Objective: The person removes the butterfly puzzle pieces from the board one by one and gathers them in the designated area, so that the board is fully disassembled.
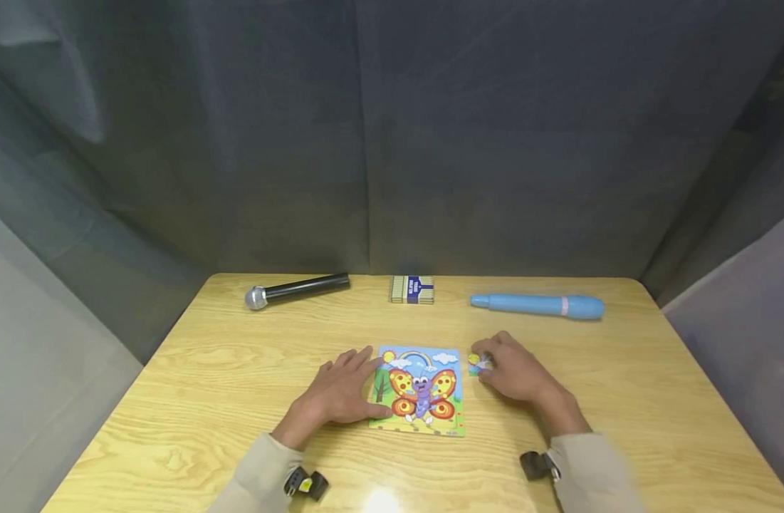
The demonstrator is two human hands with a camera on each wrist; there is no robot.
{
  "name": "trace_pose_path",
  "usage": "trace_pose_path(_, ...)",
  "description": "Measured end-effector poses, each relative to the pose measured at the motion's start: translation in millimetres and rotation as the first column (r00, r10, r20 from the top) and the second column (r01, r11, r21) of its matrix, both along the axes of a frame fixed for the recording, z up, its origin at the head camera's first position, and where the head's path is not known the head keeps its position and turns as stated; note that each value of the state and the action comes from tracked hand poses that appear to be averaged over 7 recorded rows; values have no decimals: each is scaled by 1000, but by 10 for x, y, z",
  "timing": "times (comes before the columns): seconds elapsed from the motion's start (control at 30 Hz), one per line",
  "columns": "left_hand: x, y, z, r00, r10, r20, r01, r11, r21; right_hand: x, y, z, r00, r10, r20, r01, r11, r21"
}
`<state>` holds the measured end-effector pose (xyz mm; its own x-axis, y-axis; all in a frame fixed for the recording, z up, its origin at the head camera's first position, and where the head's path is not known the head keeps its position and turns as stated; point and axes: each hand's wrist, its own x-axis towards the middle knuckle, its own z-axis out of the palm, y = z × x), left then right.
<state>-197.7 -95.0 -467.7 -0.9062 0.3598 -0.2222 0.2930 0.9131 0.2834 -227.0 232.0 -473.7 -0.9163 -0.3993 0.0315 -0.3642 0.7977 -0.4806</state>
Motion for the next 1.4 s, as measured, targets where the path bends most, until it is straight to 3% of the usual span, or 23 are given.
trace_pose_path(0.23, 3, -3, 13, 1000, -5, -7, 5, 1000, -13, 3, -197, -4, 1000, -23, -20, 23, 1000, -12)
trace_pose_path(0.87, -4, 14, -3, 1000, -7, -4, 7, 1000, -9, -9, -642, -21, 1000, 4, 8, -4, 1000, 27)
trace_pose_path(1.13, -1, 11, -7, 1000, -6, 2, 6, 1000, -20, -31, -823, -44, 998, 53, 29, -54, 999, 6)
trace_pose_path(1.4, 1, 6, -15, 1000, -11, 0, 11, 999, -38, -54, -1010, -2, 997, 77, 19, -78, 996, 53)
